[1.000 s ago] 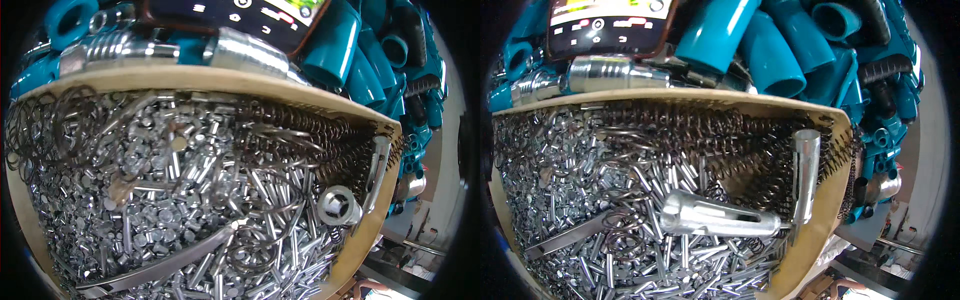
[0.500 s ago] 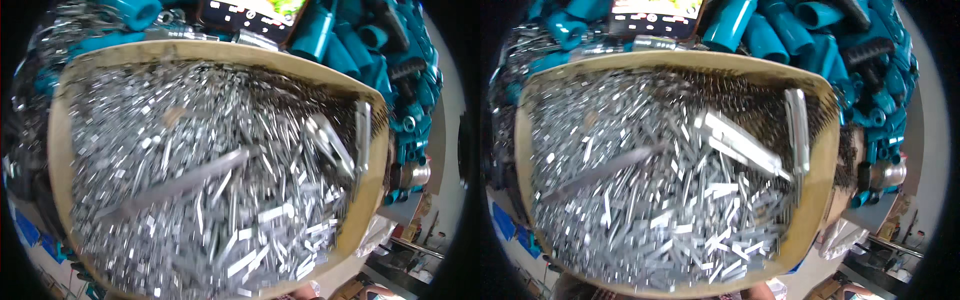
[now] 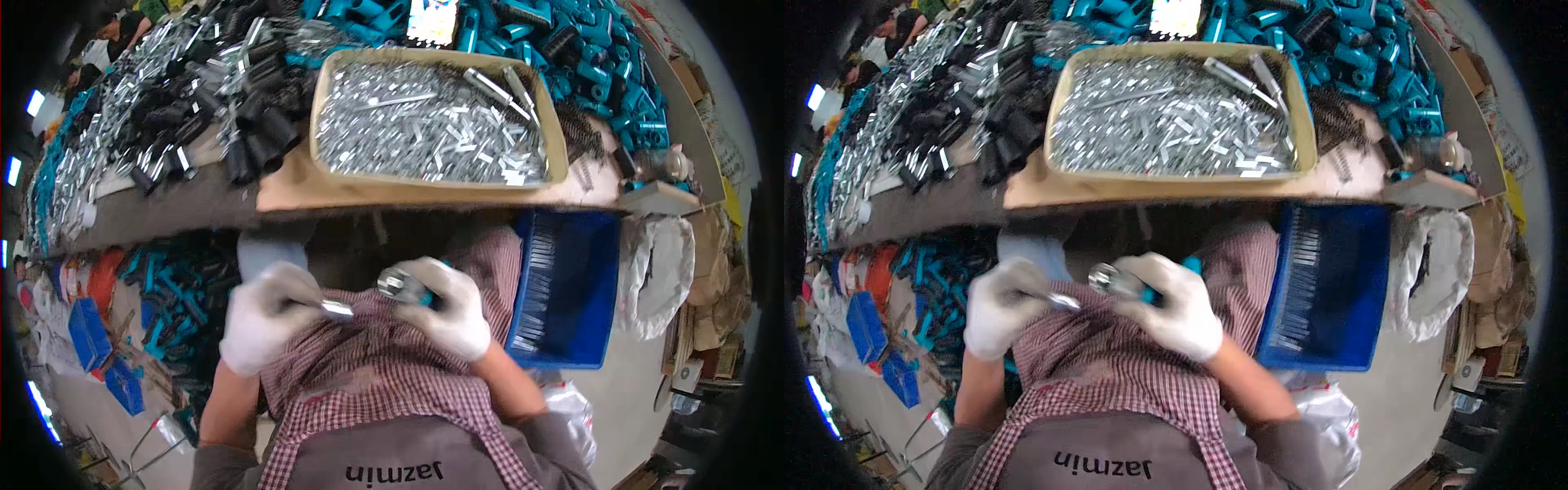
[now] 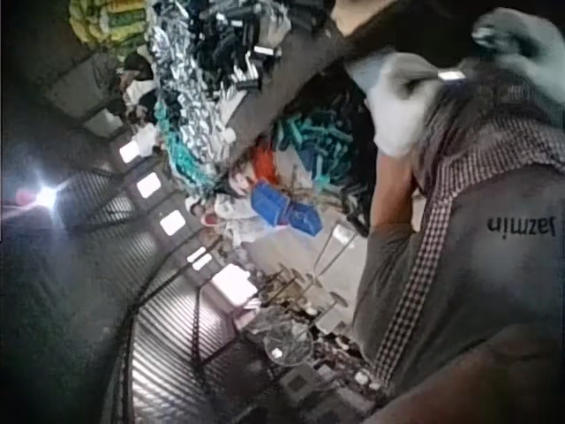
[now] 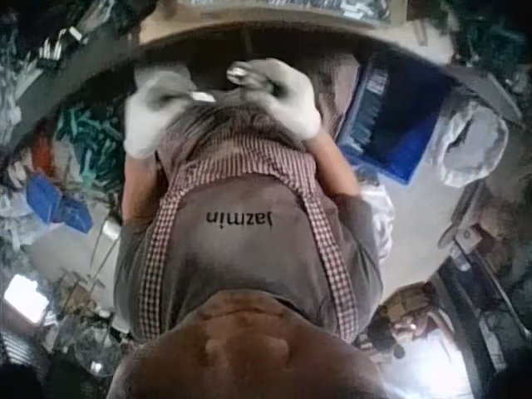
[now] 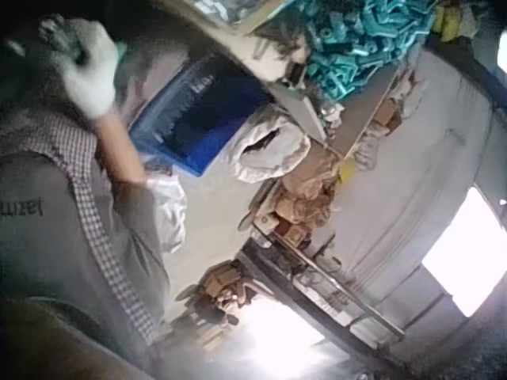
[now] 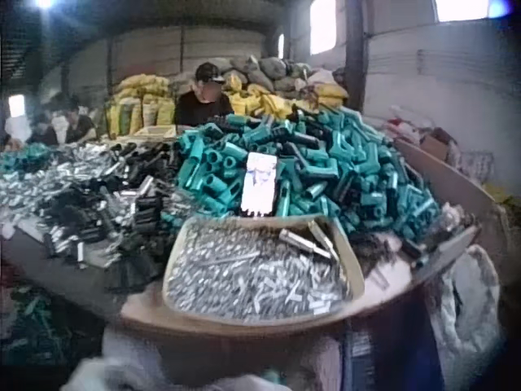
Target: The person assembles tool components by inserting springs and metal pins into metal tubes, attaching plastic handles, and pressing the parts together by hand.
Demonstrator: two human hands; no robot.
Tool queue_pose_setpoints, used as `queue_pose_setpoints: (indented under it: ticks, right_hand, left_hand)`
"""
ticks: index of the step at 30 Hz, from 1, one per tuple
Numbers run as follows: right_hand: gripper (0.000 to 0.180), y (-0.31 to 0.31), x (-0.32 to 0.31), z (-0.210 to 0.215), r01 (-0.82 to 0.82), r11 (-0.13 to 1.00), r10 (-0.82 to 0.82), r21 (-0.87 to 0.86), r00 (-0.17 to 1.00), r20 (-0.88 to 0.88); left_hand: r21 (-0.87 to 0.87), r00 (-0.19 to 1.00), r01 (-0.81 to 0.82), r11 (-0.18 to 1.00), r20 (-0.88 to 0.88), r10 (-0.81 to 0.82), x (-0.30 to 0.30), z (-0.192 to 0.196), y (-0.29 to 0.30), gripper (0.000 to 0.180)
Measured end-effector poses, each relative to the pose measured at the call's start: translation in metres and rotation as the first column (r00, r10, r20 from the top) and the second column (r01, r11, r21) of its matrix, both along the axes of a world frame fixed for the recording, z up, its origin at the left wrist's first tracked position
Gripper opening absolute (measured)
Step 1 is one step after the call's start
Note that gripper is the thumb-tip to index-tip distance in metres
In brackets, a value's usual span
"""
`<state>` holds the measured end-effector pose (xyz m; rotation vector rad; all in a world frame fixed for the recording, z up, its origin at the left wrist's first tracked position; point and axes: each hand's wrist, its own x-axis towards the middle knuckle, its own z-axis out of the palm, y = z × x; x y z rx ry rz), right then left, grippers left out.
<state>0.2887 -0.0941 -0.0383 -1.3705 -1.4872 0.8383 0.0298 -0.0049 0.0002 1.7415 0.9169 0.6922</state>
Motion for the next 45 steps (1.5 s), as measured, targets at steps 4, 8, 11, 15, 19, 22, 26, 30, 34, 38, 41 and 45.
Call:
queue_pose_setpoints:
  ticks: [4, 8, 11, 15, 19, 22, 26, 30, 34, 38, 41, 45]
  right_hand:
    - [0.043, 0.012, -0.062, 0.017, -0.122, 0.982, 0.109, 0.142, 0.989, 0.101]
    - [0.043, 0.012, -0.091, 0.027, -0.171, 0.974, 0.135, 0.148, 0.964, 0.228]
    - [0.04, 0.01, -0.097, 0.033, -0.146, 0.976, 0.08, 0.161, 0.929, 0.361]
    - [0.039, 0.008, -0.095, 0.036, -0.136, 0.979, 0.049, 0.155, 0.884, 0.466]
    - [0.04, 0.005, -0.09, 0.037, -0.116, 0.982, 0.033, 0.146, 0.878, 0.477]
    - [0.04, 0.004, -0.083, 0.039, -0.117, 0.981, 0.021, 0.152, 0.853, 0.521]
    - [0.042, 0.009, -0.061, 0.042, -0.226, 0.974, 0.21, -0.004, 0.897, 0.39]
    - [0.046, 0.017, -0.045, 0.042, -0.349, 0.931, 0.365, -0.109, 0.906, 0.215]
    - [0.042, 0.02, -0.045, 0.039, -0.264, 0.963, 0.268, -0.056, 0.901, 0.341]
    - [0.04, 0.026, -0.042, 0.038, -0.269, 0.96, 0.276, -0.072, 0.891, 0.361]
    - [0.04, 0.029, -0.039, 0.038, -0.245, 0.964, 0.266, -0.105, 0.894, 0.361]
    - [0.038, 0.03, -0.04, 0.037, -0.29, 0.957, 0.272, -0.019, 0.868, 0.416]
  left_hand:
    - [-0.059, 0.902, -0.331, 0.942, 0.272, 0.334, -0.042, 0.049, -0.03, 0.016]
    - [0.063, 0.947, -0.272, 0.96, 0.194, 0.256, -0.062, 0.052, -0.036, 0.016]
    - [0.131, 0.97, -0.219, 0.967, 0.136, 0.202, -0.069, 0.047, -0.034, 0.019]
    - [0.09, 0.98, -0.2, 0.976, 0.016, 0.199, -0.064, 0.043, -0.03, 0.024]
    - [0.04, 0.986, -0.064, 0.997, -0.155, 0.069, -0.059, 0.044, -0.024, 0.036]
    - [0.089, 0.955, 0.027, 0.996, -0.295, 0.001, -0.055, 0.044, -0.021, 0.037]
    - [0.439, 0.979, 0.183, 0.88, -0.168, -0.119, -0.041, 0.04, -0.016, 0.023]
    - [0.573, 0.949, 0.316, 0.757, -0.184, -0.257, -0.034, 0.047, -0.005, 0.038]
    - [0.016, 0.937, -0.02, 1.0, -0.347, 0.025, -0.035, 0.054, -0.003, 0.049]
    - [0.525, 0.93, 0.316, 0.79, -0.334, -0.151, -0.029, 0.049, -0.001, 0.021]
    - [0.554, 0.975, 0.186, 0.812, -0.204, -0.084, -0.027, 0.045, 0.0, 0.035]
    - [0.157, 0.983, 0.032, 0.987, -0.184, -0.003, -0.027, 0.041, -0.002, 0.032]
